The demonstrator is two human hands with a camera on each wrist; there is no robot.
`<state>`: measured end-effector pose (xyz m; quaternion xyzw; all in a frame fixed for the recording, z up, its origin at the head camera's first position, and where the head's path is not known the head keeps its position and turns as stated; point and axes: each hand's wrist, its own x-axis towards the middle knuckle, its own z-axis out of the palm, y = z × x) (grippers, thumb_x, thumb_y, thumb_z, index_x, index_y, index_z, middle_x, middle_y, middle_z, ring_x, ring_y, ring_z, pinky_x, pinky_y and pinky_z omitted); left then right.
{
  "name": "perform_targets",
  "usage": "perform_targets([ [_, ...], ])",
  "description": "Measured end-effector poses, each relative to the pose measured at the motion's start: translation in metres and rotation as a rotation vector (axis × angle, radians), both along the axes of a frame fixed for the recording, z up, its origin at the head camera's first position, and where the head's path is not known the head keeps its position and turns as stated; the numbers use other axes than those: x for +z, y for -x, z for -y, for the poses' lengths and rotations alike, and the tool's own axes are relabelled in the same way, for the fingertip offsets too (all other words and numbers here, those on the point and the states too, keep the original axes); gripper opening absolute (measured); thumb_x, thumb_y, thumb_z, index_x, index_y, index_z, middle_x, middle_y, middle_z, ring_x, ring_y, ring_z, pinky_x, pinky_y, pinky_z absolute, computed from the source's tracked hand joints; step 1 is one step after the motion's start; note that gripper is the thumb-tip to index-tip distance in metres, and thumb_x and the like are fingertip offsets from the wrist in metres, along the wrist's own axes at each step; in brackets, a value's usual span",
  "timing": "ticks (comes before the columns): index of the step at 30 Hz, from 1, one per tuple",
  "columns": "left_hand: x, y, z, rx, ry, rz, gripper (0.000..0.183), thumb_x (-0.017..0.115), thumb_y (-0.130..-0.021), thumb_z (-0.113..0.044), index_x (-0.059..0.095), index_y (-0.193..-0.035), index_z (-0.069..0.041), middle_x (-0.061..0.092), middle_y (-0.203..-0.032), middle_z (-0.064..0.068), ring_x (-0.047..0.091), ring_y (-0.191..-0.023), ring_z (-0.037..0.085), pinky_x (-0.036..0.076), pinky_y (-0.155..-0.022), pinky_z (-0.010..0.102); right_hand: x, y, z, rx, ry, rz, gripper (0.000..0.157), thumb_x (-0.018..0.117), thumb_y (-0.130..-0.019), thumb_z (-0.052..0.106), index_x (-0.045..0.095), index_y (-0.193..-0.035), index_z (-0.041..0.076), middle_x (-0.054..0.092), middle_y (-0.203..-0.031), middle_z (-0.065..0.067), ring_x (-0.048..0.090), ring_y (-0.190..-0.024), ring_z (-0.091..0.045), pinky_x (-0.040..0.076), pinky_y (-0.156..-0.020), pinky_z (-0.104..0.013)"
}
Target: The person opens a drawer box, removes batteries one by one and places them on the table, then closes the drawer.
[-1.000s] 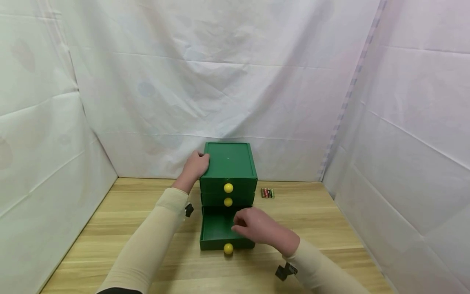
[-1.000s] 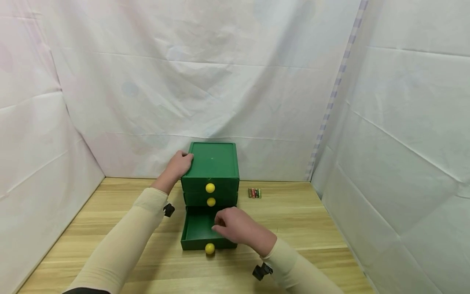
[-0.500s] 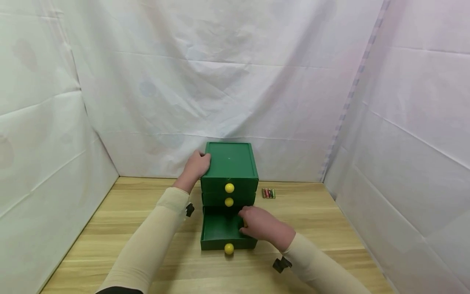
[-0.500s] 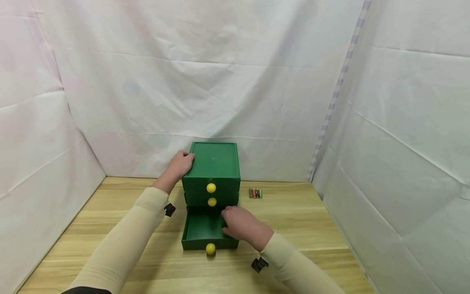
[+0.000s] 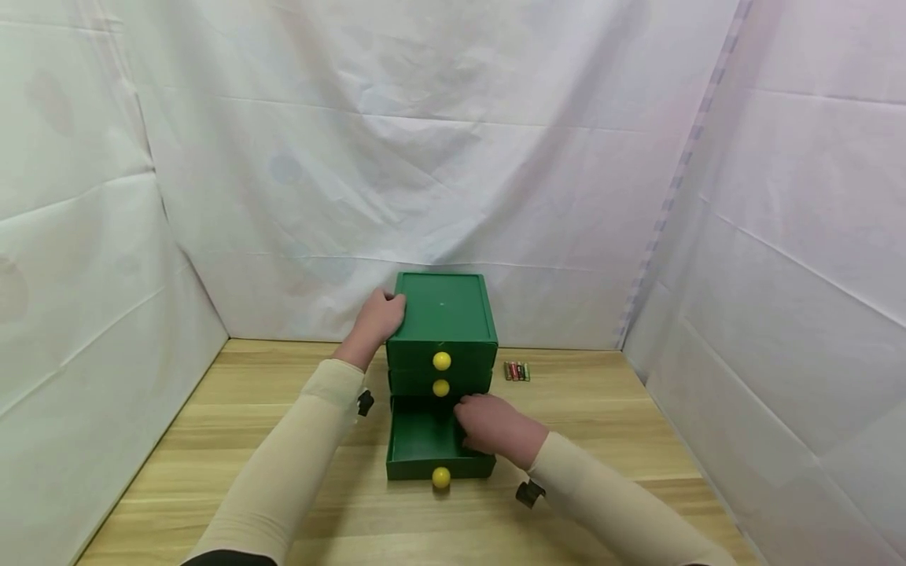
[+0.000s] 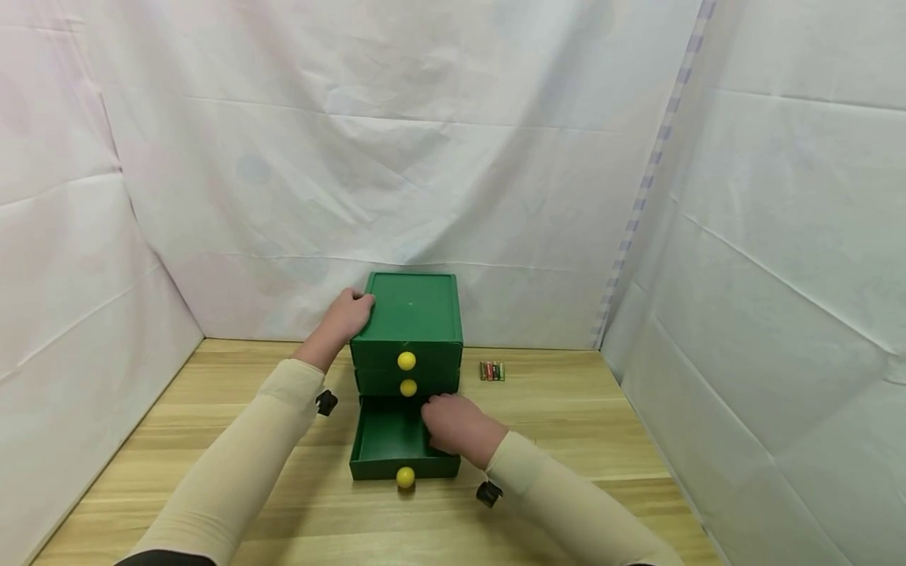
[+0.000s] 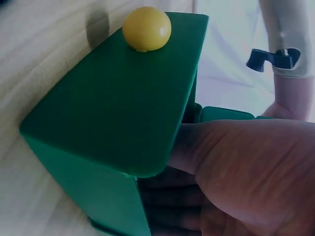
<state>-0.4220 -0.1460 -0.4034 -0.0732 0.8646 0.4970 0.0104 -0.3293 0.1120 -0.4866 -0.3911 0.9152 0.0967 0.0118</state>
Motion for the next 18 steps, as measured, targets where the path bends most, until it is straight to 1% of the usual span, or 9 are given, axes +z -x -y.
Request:
perform_targets([
  [3, 0.0, -0.001, 0.0, -0.002, -0.001, -0.008, 0.059, 0.037, -0.115, -0.043, 0.046, -0.153, 0.001, 0.052, -0.153, 0.023, 0.055, -0.125, 0.037, 0.048, -0.107, 0.054, 0.0, 0.002, 0.004, -0.002, -0.049, -0.003, 0.022, 0.089, -0.095, 0.028, 0.073, -0.097, 0.014, 0.067, -0.093, 0.001, 0.063, -0.084, -0.015, 0.059, -0.081, -0.033],
  [7, 0.001, -0.001, 0.0, -0.005, -0.005, -0.006, 0.058, 0.038, -0.115, -0.042, 0.047, -0.153, 0.001, 0.052, -0.152, 0.022, 0.055, -0.123, 0.036, 0.049, -0.105, 0.053, 0.002, 0.003, 0.011, -0.008, -0.104, 0.004, 0.019, 0.087, -0.097, 0.025, 0.072, -0.09, 0.016, 0.065, -0.086, 0.002, 0.06, -0.077, -0.012, 0.058, -0.075, -0.031],
  [10, 0.002, -0.001, 0.001, -0.006, -0.01, 0.001, 0.059, 0.037, -0.115, -0.042, 0.046, -0.153, 0.001, 0.052, -0.152, 0.022, 0.055, -0.123, 0.036, 0.049, -0.105, 0.053, 0.002, 0.004, 0.014, -0.019, -0.139, 0.008, 0.019, 0.084, -0.099, 0.024, 0.072, -0.088, 0.017, 0.064, -0.082, 0.002, 0.057, -0.072, -0.011, 0.058, -0.071, -0.031],
  [18, 0.002, -0.001, 0.0, -0.003, -0.008, 0.014, 0.06, 0.037, -0.114, -0.045, 0.046, -0.154, 0.0, 0.052, -0.152, 0.022, 0.055, -0.123, 0.036, 0.049, -0.104, 0.053, -0.003, 0.003, 0.017, -0.048, -0.17, -0.009, 0.022, 0.082, -0.101, 0.023, 0.07, -0.084, 0.016, 0.062, -0.075, 0.003, 0.054, -0.065, -0.01, 0.057, -0.065, -0.03],
])
